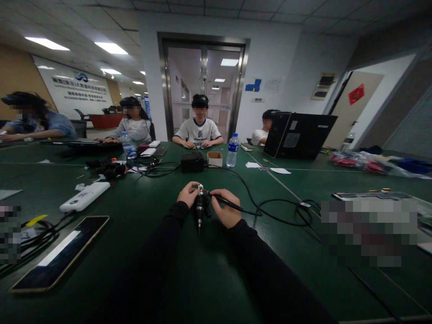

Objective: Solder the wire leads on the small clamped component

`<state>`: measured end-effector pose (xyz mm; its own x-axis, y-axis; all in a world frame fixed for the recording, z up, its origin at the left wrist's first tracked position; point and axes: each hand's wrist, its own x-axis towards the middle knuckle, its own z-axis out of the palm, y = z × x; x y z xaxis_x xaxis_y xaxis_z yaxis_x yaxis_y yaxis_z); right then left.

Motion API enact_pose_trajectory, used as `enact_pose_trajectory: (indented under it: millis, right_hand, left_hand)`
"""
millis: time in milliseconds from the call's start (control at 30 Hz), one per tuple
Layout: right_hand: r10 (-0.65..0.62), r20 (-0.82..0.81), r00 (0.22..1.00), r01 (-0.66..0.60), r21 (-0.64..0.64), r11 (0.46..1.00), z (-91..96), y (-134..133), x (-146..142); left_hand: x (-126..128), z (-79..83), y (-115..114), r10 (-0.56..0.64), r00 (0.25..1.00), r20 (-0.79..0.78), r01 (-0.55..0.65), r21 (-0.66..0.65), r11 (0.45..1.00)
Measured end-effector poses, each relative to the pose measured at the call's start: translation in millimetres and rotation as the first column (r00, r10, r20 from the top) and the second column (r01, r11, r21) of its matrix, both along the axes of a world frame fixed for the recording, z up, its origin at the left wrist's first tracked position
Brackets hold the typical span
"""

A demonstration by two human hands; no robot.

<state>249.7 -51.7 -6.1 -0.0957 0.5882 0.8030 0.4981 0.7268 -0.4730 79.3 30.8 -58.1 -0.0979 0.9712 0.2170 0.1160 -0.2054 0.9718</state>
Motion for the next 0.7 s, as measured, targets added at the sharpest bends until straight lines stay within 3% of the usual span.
enact_pose_trajectory:
  millis: [700]
  right_hand:
    - [-0.024, -0.031, 0.999, 0.024, 0.014, 1.0, 2.5, 0.9, 0.6]
  left_hand:
    - [-1.5, 1.1, -1.2, 0.007, 1.0, -0.016, -0.007, 0.019, 1.0]
